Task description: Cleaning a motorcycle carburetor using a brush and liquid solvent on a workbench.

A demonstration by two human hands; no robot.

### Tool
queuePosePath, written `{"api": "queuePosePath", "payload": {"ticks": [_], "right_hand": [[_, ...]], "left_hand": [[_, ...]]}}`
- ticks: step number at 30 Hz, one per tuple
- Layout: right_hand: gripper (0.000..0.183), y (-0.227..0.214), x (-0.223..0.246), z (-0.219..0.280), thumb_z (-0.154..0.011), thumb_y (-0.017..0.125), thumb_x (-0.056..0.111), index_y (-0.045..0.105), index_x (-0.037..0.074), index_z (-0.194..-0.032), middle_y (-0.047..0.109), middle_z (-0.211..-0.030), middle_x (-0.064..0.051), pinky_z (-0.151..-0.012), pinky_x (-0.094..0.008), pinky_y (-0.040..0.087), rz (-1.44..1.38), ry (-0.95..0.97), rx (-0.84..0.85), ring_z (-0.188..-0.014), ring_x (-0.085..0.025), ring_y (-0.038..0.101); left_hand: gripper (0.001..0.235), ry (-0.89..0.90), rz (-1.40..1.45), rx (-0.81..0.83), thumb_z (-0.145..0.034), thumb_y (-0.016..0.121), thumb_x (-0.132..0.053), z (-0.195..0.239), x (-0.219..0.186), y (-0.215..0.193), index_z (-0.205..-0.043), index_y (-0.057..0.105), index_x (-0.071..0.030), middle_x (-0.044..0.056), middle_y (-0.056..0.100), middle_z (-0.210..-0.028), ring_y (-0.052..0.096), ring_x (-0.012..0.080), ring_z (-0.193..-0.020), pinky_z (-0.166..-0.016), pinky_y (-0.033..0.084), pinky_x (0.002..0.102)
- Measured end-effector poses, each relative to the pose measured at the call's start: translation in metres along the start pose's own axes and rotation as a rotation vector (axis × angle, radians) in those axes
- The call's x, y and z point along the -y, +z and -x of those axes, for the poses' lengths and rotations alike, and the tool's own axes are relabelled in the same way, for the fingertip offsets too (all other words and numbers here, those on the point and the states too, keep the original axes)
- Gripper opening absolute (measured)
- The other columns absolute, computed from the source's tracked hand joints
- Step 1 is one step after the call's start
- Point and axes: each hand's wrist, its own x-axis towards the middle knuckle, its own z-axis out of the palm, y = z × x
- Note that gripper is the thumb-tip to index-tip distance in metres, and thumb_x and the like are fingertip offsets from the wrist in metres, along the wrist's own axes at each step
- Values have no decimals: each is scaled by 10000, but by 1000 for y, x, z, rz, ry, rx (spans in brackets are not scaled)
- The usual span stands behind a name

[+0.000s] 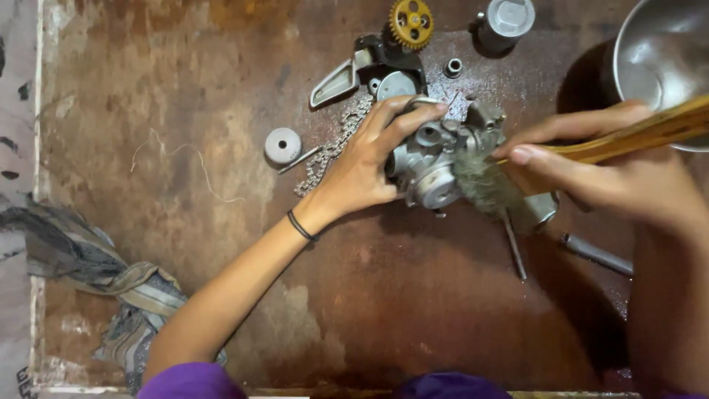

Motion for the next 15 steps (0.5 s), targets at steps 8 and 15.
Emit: {"api": "queuePosePath", "payload": {"ticks": [8, 15], "right_hand": [[149, 49, -26, 45, -1062, 701, 163, 777, 52, -1124, 775, -926, -81, -673, -235, 598, -121, 55, -351, -738, -119, 741], [103, 42, 6, 61, -1008, 682, 166, 719, 78, -1046, 733, -1021, -70, -886, -282, 626, -96, -21, -382, -924, -132, 740]], "left_hand": [[1069, 39, 3, -8, -649, 880, -89, -1, 3, 3, -1569, 372, -284, -11, 483, -1583, 436, 309, -1490, -1260, 369, 499], [1050, 22, -19, 6, -658, 907, -106, 1, 11, 6, -1559, 393, -264, -49, 455, -1600, 415, 311, -1512, -1268, 350, 487]]}}
